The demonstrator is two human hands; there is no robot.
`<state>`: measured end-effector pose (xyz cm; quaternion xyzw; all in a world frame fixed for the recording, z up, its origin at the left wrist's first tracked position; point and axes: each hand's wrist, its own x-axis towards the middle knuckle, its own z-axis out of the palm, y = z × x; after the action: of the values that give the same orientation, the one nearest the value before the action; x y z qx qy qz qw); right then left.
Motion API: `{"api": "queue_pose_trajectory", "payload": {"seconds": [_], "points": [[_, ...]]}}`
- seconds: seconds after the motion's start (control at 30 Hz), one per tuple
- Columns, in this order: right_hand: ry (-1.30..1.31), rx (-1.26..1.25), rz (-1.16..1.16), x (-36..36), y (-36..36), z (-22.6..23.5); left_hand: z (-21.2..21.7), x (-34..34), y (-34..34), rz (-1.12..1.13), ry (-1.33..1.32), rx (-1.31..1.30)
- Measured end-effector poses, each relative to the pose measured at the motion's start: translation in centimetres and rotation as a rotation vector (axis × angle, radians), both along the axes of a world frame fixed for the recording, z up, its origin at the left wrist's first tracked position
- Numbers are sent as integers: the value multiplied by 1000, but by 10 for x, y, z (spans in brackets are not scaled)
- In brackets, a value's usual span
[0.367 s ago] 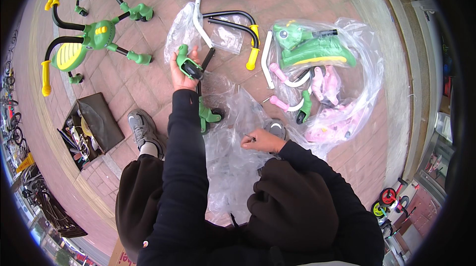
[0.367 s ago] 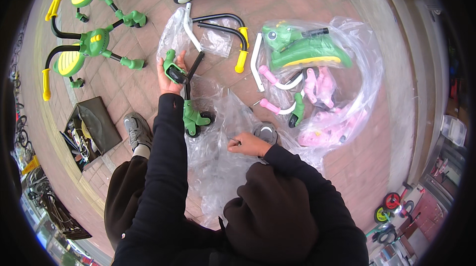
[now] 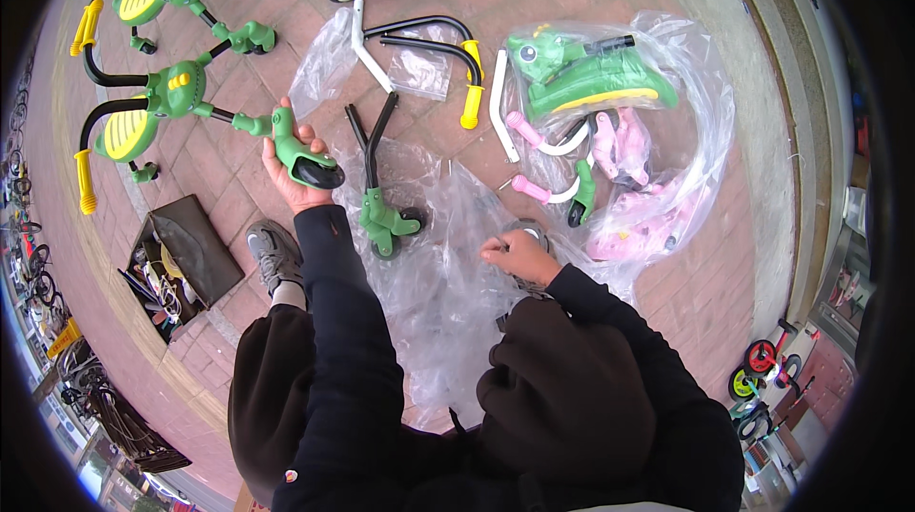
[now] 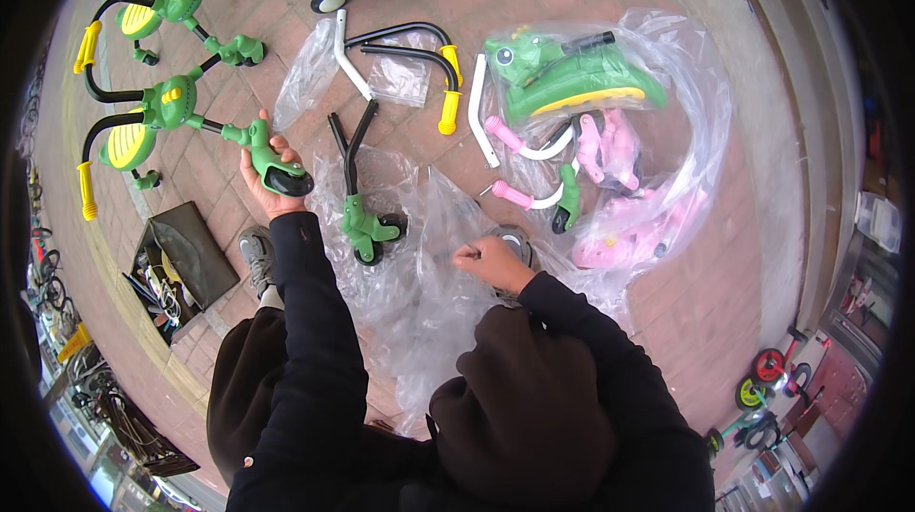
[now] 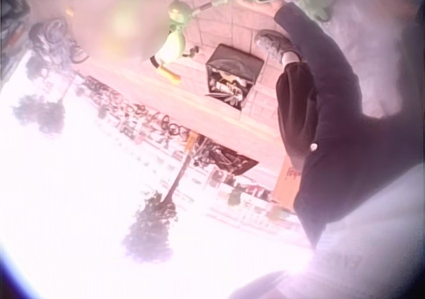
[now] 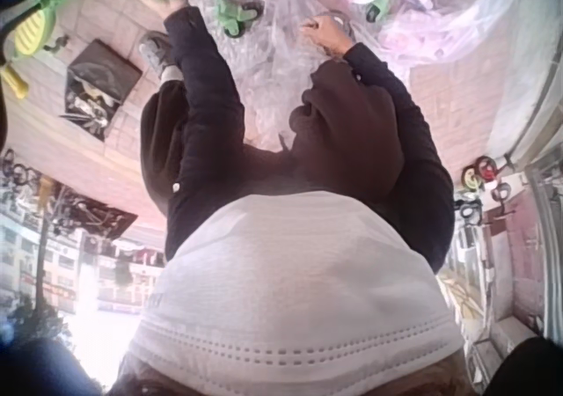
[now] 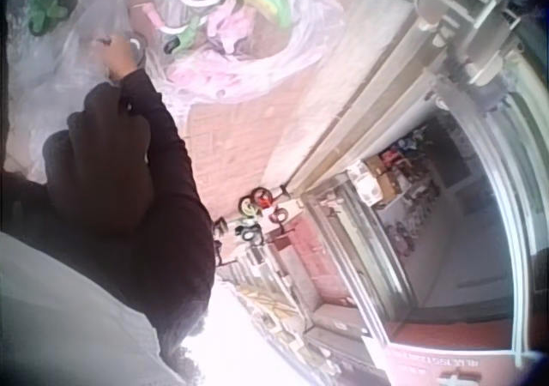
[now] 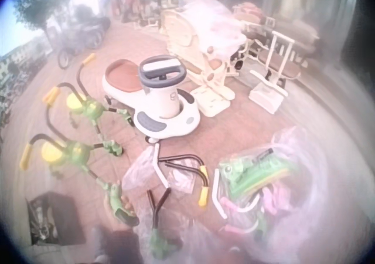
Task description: The person assembles child scooters on a tiled floor. They attach wheels to green and pink handlebars using an Allen key, then connect the handlebars to the scooter decks. The person handles multiple scooter parts and tools throughout the process.
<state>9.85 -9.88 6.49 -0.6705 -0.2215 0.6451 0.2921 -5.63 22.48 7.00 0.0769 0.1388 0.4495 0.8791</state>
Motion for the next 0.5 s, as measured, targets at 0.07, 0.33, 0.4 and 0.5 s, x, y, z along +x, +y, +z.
{"api": "queue_pose_trajectory", "payload": {"seconds": [0.07, 0.33, 0.4, 0.5], "points": [[-454, 131, -129, 4, 1, -10, 4, 0, -20, -16, -71, -60], [-50, 137, 334, -19, -11, -34, -14, 17, -160, -330, 93, -340], [103, 355, 536, -30, -14, -31, -19, 13, -184, -423, 196, -365], [90, 269, 421, -23, -22, -28, -28, -3, -210, -482, 369, -430]]}}
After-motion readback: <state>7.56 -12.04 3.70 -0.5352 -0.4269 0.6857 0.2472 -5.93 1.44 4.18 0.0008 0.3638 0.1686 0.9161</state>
